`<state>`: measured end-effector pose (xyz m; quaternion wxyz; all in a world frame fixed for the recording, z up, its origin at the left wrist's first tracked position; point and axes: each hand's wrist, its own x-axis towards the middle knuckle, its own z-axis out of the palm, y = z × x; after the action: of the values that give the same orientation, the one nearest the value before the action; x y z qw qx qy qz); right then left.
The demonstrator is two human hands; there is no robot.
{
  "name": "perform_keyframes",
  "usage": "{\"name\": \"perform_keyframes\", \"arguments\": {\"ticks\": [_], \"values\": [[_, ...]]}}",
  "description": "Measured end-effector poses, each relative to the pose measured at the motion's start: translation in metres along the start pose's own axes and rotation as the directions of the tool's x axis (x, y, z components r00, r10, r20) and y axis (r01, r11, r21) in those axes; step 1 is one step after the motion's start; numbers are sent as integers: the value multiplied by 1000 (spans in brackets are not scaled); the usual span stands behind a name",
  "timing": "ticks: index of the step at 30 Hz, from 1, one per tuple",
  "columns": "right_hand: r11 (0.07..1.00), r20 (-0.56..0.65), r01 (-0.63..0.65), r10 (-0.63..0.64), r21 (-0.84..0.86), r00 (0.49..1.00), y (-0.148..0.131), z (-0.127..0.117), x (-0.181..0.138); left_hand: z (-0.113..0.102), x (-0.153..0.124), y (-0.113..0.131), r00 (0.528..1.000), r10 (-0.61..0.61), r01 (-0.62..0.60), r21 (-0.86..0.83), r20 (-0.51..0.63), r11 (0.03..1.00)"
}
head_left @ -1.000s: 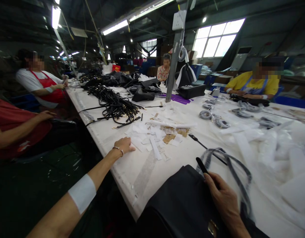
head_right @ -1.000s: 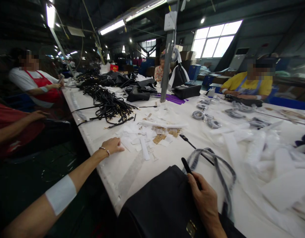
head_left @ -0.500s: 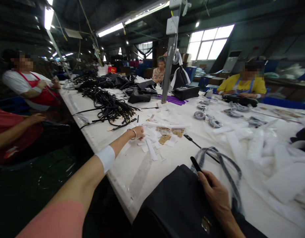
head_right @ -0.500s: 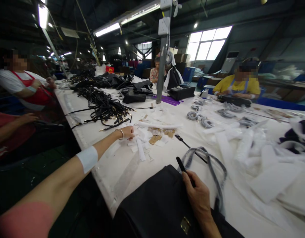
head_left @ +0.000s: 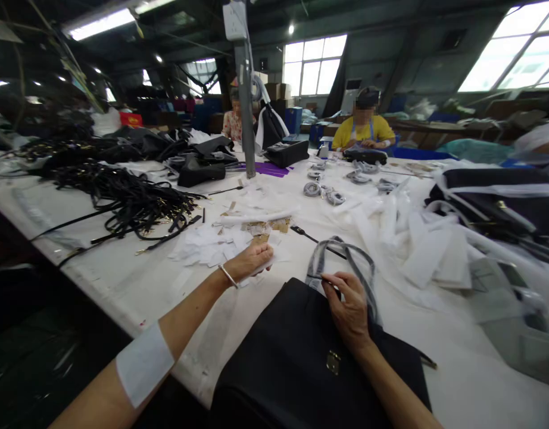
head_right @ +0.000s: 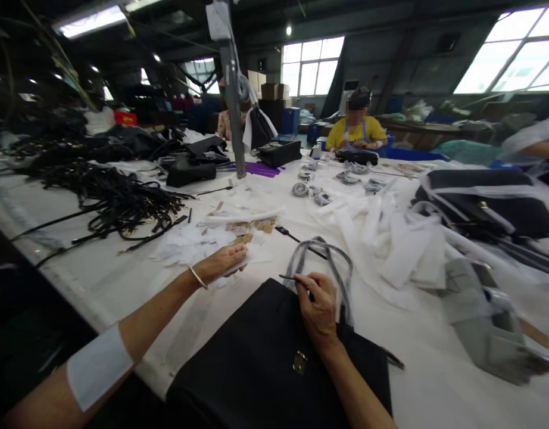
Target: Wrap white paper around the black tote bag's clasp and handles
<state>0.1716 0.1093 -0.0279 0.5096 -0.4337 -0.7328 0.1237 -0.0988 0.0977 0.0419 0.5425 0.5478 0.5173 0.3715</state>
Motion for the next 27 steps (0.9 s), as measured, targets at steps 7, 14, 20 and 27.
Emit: {"name": "perform_keyframes", "arguments": {"ticks": [7, 14, 20, 27], "values": [[992, -34, -119, 118, -46, 992, -15, -22, 11, 53, 23, 7, 997, 77, -76, 14, -26, 997], [527, 242, -568, 562, 633, 791, -13, -15, 11, 64, 23, 3, 993, 72, -74, -21, -92, 997], [461, 308, -639, 606, 616, 734, 3, 0, 0, 43, 14, -16, 976, 57, -35, 105, -209, 994], [558, 341, -684, 600, 470, 724, 21, 4, -6, -8, -12, -46, 917, 69, 174, 548, -394, 818]]}}
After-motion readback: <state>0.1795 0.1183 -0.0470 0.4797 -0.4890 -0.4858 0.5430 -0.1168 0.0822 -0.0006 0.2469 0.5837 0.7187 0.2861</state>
